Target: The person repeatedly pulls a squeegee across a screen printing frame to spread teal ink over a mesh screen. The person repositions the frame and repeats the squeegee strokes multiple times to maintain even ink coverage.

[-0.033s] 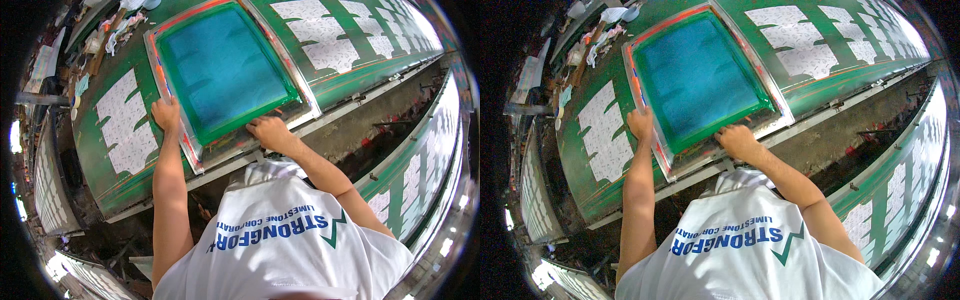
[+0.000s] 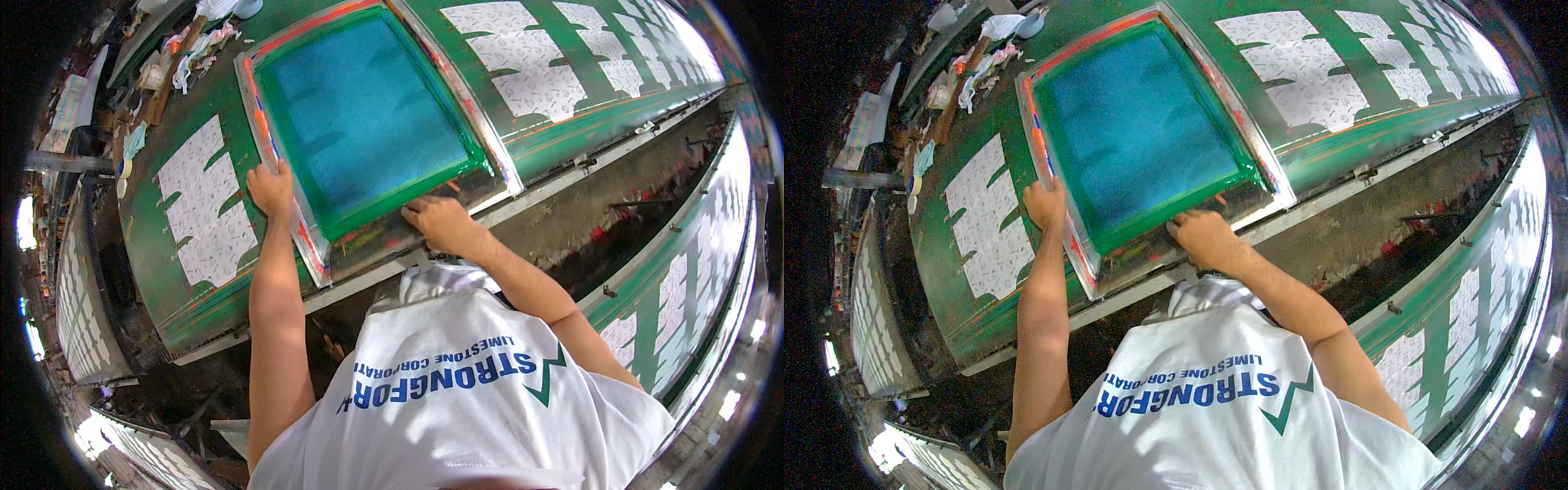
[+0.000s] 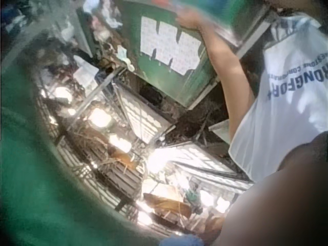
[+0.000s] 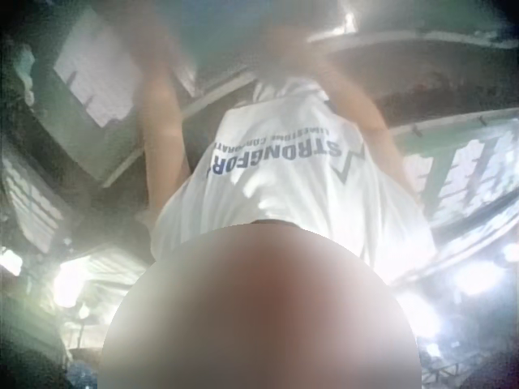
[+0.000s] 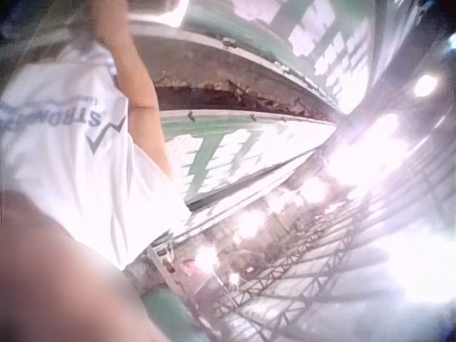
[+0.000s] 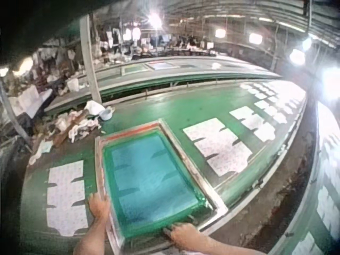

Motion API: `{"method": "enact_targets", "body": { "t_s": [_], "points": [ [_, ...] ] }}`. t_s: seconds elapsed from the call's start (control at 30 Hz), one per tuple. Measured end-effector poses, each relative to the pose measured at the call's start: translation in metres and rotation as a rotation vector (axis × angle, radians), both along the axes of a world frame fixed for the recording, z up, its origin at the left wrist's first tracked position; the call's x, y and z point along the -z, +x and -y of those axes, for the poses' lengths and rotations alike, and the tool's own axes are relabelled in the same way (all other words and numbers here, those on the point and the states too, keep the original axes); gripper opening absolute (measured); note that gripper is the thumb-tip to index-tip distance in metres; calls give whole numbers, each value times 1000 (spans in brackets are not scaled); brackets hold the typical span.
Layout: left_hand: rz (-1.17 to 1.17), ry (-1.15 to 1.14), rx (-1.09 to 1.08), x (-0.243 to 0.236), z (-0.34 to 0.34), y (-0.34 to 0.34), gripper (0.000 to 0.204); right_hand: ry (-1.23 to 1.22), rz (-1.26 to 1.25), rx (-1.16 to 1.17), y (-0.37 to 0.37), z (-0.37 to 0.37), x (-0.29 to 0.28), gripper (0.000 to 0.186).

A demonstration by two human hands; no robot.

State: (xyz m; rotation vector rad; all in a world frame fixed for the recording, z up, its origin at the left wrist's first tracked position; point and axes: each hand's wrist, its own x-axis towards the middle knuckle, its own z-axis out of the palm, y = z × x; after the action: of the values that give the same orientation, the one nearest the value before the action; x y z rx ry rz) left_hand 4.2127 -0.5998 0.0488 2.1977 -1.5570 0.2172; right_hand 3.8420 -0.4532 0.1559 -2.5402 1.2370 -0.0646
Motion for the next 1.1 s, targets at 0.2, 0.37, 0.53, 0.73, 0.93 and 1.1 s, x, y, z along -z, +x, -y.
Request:
{"method": "enact_targets", "body": {
  "t_s": [0.2, 0.37, 0.53, 0.73, 0.93, 1.1],
  "points": [
    [29, 58, -28, -9, 9, -9, 44, 199, 100, -171, -43, -1, -11, 67],
    [-271, 94, -261, -15, 5, -24, 43, 444, 393, 6, -94, 42, -44, 55],
    [-104, 60, -203, -21, 5, -30, 34, 167, 553, 418, -173, 92, -7, 25],
    [-103, 20, -195, -19, 7, -37, 36, 53, 669, 692, -229, 151, 49, 16],
    [-81, 3, -214, -21, 5, -39, 35, 8, 648, 558, -225, 185, 76, 35],
    [-69, 67, -243, -21, 8, -39, 38, 58, 713, 612, -202, 187, 98, 59]
  ]
}}
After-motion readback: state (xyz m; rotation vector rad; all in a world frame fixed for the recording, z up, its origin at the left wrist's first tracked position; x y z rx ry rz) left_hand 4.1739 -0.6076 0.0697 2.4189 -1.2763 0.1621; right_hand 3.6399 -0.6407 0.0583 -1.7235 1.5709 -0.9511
